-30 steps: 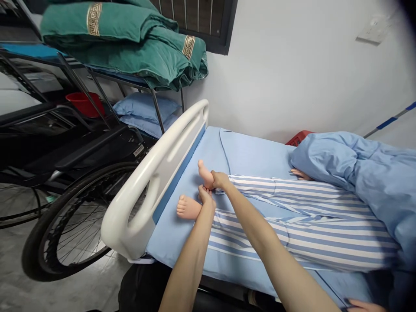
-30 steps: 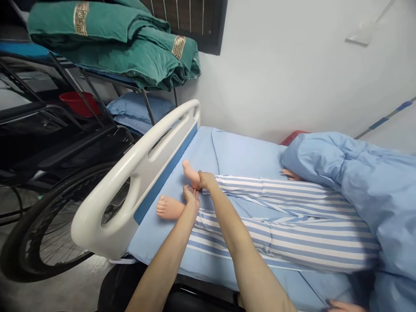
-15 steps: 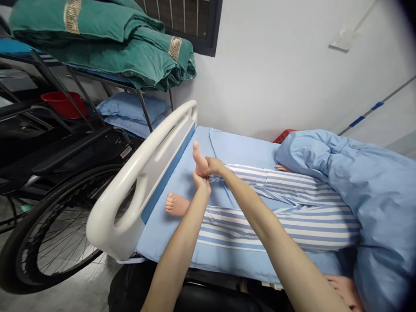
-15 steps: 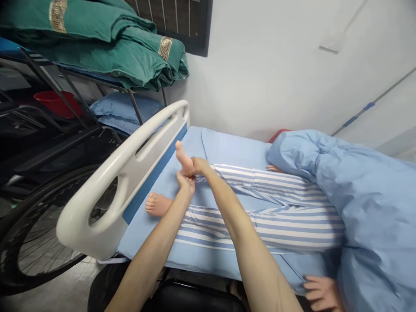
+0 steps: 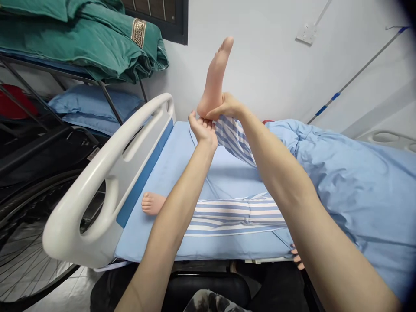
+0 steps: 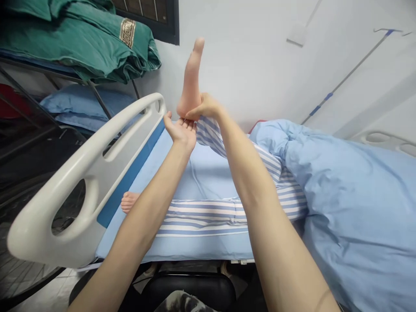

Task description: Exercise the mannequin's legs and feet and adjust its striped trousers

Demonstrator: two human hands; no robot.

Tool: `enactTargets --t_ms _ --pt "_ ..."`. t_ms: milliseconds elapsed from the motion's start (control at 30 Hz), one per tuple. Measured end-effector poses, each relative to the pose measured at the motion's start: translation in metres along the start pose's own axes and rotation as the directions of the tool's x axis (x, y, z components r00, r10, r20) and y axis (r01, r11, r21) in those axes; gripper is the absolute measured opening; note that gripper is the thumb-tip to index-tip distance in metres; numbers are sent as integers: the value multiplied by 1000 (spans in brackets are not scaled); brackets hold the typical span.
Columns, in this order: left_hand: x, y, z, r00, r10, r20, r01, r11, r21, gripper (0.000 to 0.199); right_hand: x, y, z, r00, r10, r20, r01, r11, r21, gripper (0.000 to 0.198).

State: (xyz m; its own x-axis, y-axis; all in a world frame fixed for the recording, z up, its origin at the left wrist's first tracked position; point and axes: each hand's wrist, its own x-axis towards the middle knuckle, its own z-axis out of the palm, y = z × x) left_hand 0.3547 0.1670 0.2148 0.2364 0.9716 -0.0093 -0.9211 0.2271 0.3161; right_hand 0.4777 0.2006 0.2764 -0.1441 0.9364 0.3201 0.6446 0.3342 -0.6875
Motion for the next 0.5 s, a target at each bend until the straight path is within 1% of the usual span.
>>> enactTargets --t_ms 67,100,167,233,333,400,433,500 --pt "3 -3 0 1000 10 11 -10 1000 -2 57 2 1 -2 998 18 56 -20 1000 19 70" --pt "3 -3 -6 1000 9 0 -9 1000 3 57 3 3 4 996 30 83 -33 999 29 71" --pt "0 2 -28 999 1 -49 0 1000 19 58 3 11 27 991 60 122 -64 998 31 71" --pt "-6 8 -63 993 -2 -122 6 1000 30 59 0 22 65 977 120 175 -120 993 -16 68" --pt "-18 16 -130 962 -33 -273 35 999 6 59 -13 42 134 936 229 266 -184 965 -184 60" --pt "-25 16 -176 919 -87 -384 76 996 -43 59 -27 55 180 904 284 318 -192 937 -293 57" --pt "-27 15 -198 891 -119 -438 100 993 -68 59 -35 62 200 888 308 342 -195 925 -326 56" --pt "-30 8 -237 842 -143 -519 116 990 -84 60 -50 77 235 851 362 381 -215 901 -376 54"
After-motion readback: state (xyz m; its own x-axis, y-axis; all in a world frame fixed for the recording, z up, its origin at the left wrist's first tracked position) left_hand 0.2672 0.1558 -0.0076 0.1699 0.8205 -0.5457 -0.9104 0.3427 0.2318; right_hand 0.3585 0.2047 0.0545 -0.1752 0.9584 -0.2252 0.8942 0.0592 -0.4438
